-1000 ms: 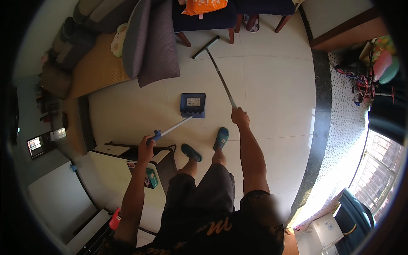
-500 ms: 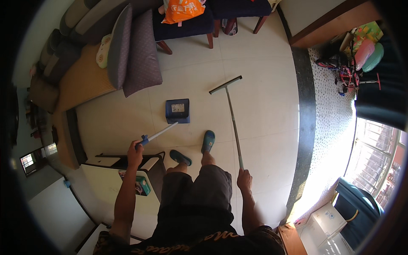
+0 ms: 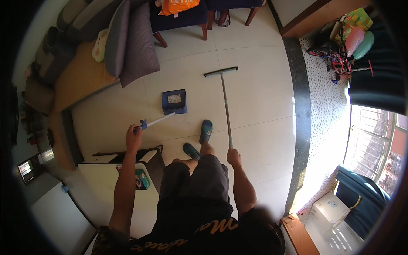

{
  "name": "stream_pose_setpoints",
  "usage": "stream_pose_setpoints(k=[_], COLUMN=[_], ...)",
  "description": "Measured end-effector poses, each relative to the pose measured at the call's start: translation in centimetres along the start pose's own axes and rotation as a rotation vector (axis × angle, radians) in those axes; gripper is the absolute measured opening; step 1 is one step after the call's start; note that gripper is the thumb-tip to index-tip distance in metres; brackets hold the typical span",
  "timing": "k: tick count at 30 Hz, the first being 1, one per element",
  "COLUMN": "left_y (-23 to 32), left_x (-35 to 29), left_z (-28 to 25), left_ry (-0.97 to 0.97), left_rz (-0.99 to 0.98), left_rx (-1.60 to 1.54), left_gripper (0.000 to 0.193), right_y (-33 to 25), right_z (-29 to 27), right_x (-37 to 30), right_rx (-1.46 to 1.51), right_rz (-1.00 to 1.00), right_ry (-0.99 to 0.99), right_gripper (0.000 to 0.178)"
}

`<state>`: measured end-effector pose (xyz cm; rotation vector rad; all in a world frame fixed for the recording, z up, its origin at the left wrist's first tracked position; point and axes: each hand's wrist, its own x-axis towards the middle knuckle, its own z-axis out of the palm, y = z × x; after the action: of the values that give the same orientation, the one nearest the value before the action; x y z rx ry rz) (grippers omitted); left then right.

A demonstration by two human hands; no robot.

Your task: The person sweeps the tiled floor with a broom and dustpan, gathering debris into the dustpan. They briefly pick up a small white stuffed toy and place it into a blue bin before resuming sweeping around the living room furniture.

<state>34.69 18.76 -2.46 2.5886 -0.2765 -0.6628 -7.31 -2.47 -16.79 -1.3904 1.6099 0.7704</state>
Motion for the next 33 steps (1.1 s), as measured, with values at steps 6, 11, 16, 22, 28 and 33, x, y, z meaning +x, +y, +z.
stream_pose_setpoints(k=[6,11,16,22,28,33], left_y=[-2.6,-7.4,-9.4,-8.7,-6.1,-5.2], left_x=[-1.4,-6.0,-10.8,-15.7,-19.7,-21.9], left_z=[0.4,-4.4,-11.9,-15.0,-12.4,-7.1], left_ry=[-0.012,0.074,0.171,0.258,0.387,0.504], left_rz=[-0.043,-0.150,-0.183,-0.121,-0.117,-0.136], left_rx=[-0.161,-0.446,-0.601,-0.626,-0.536,-0.591], left_gripper=[0.035,0.037,0.039,0.039,0.038,0.036], right_y=[14.0,12.1,7.5,-5.2,-6.4,3.6], right_z=[5.4,4.4,6.9,11.9,12.8,2.2], right_x=[-12.3,-15.9,-10.8,-8.5,-8.4,-2.4], right_rx=[-0.014,-0.236,-0.447,-0.653,-0.821,-1.005], right_rz=[0.053,-0.278,-0.536,-0.747,-0.671,-0.638], right_ry=[-0.055,0.087,0.077,-0.096,-0.117,-0.054], right_gripper=[0.058,0.050,0.048,0.050,0.049,0.046])
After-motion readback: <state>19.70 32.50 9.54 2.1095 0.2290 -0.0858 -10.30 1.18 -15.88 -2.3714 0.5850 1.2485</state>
